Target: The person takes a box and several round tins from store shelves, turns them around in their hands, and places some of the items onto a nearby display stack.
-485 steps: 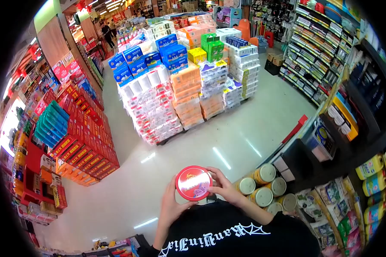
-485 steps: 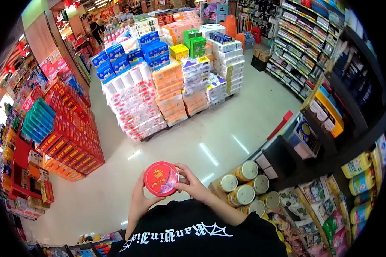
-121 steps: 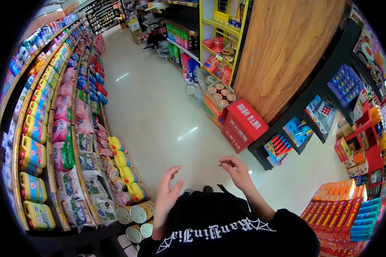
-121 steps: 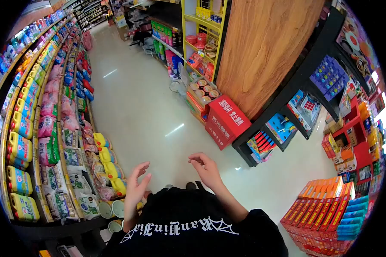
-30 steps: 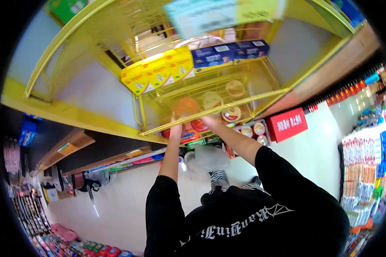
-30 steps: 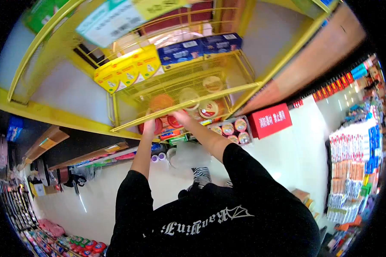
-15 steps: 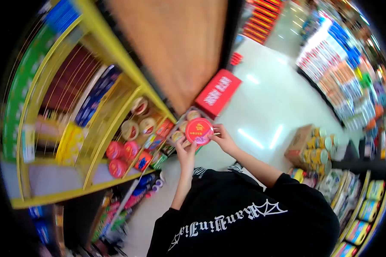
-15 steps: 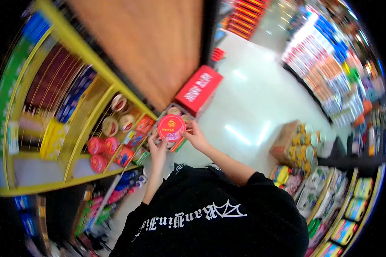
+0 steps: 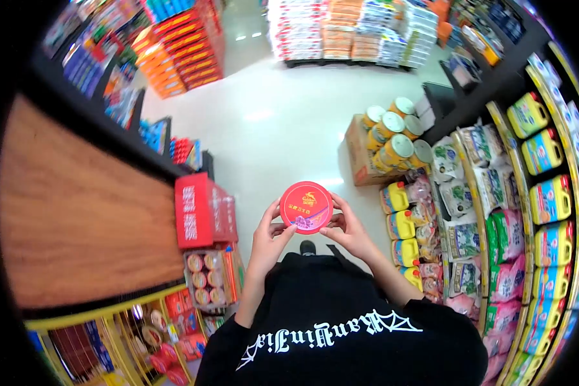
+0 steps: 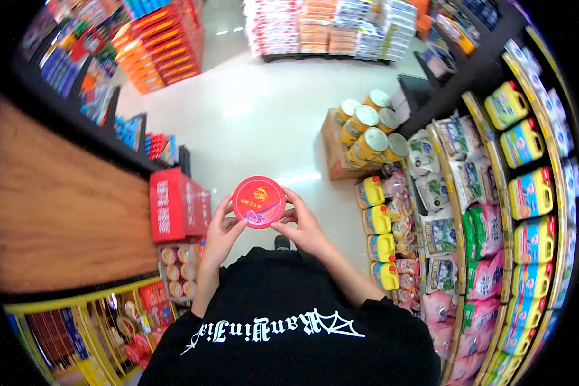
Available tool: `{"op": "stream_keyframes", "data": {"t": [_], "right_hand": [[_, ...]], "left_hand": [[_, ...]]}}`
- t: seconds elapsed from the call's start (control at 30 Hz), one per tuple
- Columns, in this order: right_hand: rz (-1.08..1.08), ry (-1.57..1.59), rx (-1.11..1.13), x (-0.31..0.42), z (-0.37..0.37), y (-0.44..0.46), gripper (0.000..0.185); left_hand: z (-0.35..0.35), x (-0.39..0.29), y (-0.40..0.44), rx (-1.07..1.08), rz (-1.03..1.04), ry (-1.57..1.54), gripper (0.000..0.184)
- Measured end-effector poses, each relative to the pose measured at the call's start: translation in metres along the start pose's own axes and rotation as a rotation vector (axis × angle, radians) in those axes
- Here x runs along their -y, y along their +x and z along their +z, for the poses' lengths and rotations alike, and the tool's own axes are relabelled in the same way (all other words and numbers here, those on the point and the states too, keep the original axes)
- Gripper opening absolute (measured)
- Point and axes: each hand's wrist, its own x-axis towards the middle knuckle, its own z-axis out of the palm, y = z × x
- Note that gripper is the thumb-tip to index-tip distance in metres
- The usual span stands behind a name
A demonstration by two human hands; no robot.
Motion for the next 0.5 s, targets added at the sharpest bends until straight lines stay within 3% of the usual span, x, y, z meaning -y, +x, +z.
{"op": "stream_keyframes", "data": {"t": [0.07, 0.13, 0.27, 0.5], "right_hand": [[-0.111, -0.1, -0.09, 0.016, -0.024, 0.003, 0.08], [-0.135, -0.061, -0.173, 0.033, -0.04, 0.007, 0.083], [-0.124, 0.013, -0.311, 0.044, -0.063, 0.013, 0.084], [-0.139, -0.056, -0.385, 0.073, -0.089, 0.069, 0.083]], "left_hand": [[0.02, -0.021, 0.027, 0.085, 0.006, 0.03, 0.069], [0.035, -0.035, 0.049, 0.178, 0.154, 0.196, 0.073], [0.057, -0.056, 0.088, 0.246, 0.243, 0.449, 0.079], [0.059, -0.072, 0.173, 0.319, 0.429, 0.509, 0.082]]}}
